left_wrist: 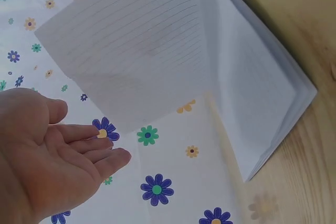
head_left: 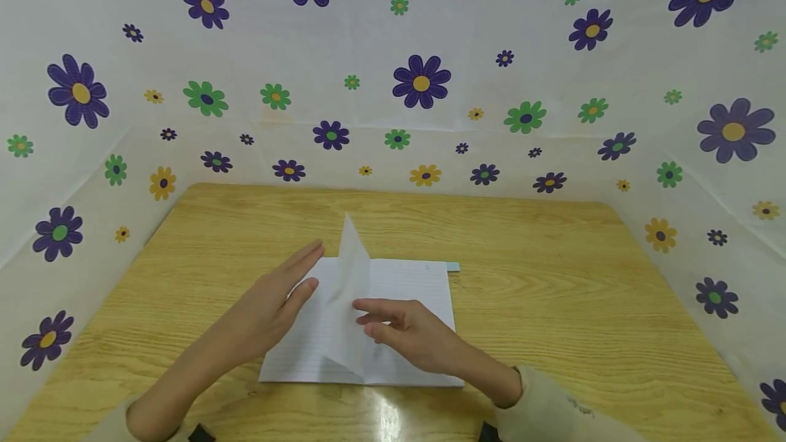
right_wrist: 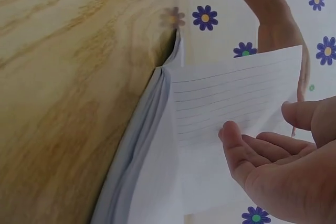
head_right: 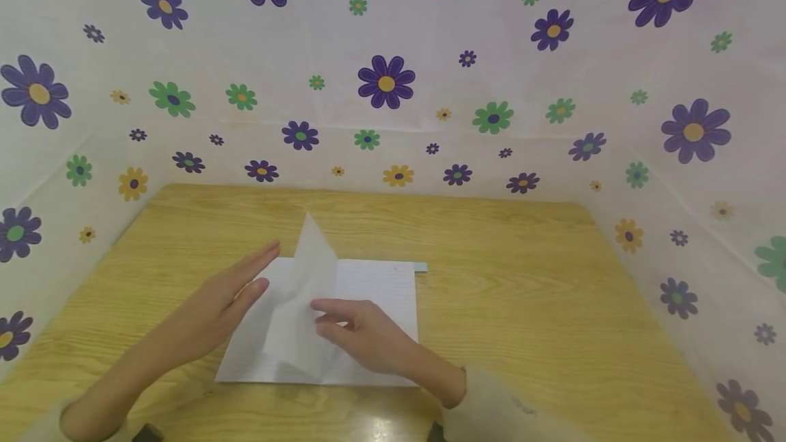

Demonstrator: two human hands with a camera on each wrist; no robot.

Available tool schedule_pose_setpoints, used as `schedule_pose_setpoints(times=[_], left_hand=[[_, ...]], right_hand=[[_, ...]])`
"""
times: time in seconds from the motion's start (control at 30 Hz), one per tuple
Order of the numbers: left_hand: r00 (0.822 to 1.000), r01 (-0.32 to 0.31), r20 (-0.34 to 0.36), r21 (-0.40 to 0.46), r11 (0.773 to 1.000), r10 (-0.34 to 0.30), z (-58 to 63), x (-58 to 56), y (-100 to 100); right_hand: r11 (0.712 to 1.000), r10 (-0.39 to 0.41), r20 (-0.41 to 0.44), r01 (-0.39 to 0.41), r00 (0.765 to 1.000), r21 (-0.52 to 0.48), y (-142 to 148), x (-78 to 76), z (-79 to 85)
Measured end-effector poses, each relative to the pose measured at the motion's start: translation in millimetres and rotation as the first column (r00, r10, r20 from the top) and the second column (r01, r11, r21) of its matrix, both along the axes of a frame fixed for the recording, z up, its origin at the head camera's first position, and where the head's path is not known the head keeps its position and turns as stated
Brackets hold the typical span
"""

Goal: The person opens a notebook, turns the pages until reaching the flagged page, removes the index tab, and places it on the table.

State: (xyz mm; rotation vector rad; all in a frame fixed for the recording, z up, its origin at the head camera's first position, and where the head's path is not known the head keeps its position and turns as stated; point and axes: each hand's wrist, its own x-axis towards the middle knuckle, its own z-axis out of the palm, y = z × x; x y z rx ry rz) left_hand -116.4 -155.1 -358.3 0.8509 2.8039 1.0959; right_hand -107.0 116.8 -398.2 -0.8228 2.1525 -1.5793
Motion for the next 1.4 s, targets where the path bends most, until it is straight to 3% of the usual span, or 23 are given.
schedule_pose_setpoints(times=[0.13, 0.4, 0.5, 0.6, 0.77, 0.93, 1.1, 1.23, 1.3, 1.4], left_hand=[[1.000, -0.011, -0.010, 0.031, 0.999, 0.011, 2.6, 0.3, -2.4], [0.996, -0.040, -0.086, -0.039, 0.998, 0.036, 5.9, 2.9, -1.0], [0.999, -0.028, -0.040, -0.103, 0.994, 0.023, 0.3, 2.6, -0.7], [0.999, 0.027, 0.041, -0.183, 0.983, -0.020, -10.9, 2.2, -0.6], [0.983, 0.104, 0.176, -0.254, 0.962, -0.060, -28.1, 2.0, 3.3], [0.978, 0.156, 0.186, -0.330, 0.931, -0.098, -40.8, 0.3, 7.6], [0.973, 0.181, 0.204, -0.403, 0.897, -0.105, -50.1, -0.9, 9.9], [0.971, 0.191, 0.213, -0.422, 0.886, -0.108, -53.0, -0.8, 9.7], [0.970, 0.206, 0.210, -0.424, 0.882, -0.126, -53.2, -0.5, 9.2], [0.966, 0.227, 0.210, -0.419, 0.879, -0.149, -53.1, 0.1, 8.4]], right_hand=[[1.000, 0.024, 0.016, -0.024, 1.000, 0.018, -2.0, 0.9, -3.0], [0.989, 0.041, 0.041, -0.046, 0.998, 0.138, -6.3, 2.2, -9.5], [0.982, 0.058, 0.044, -0.065, 0.997, 0.176, -6.6, 3.4, -10.5], [0.979, 0.081, 0.060, -0.090, 0.995, 0.181, -6.5, 3.9, -11.9], [0.977, 0.114, 0.106, -0.131, 0.988, 0.166, -5.7, 3.7, -15.2], [0.975, 0.132, 0.131, -0.153, 0.983, 0.160, -4.5, 3.1, -18.6], [0.970, 0.132, 0.071, -0.144, 0.989, 0.195, 0.7, 2.1, -20.9], [0.954, 0.079, -0.047, -0.062, 0.996, 0.293, 10.0, 1.0, -22.3], [0.931, 0.047, -0.122, 0.001, 0.991, 0.365, 16.6, 0.6, -21.7], [0.867, 0.006, -0.224, 0.107, 0.975, 0.487, 28.8, 1.3, -18.4]])
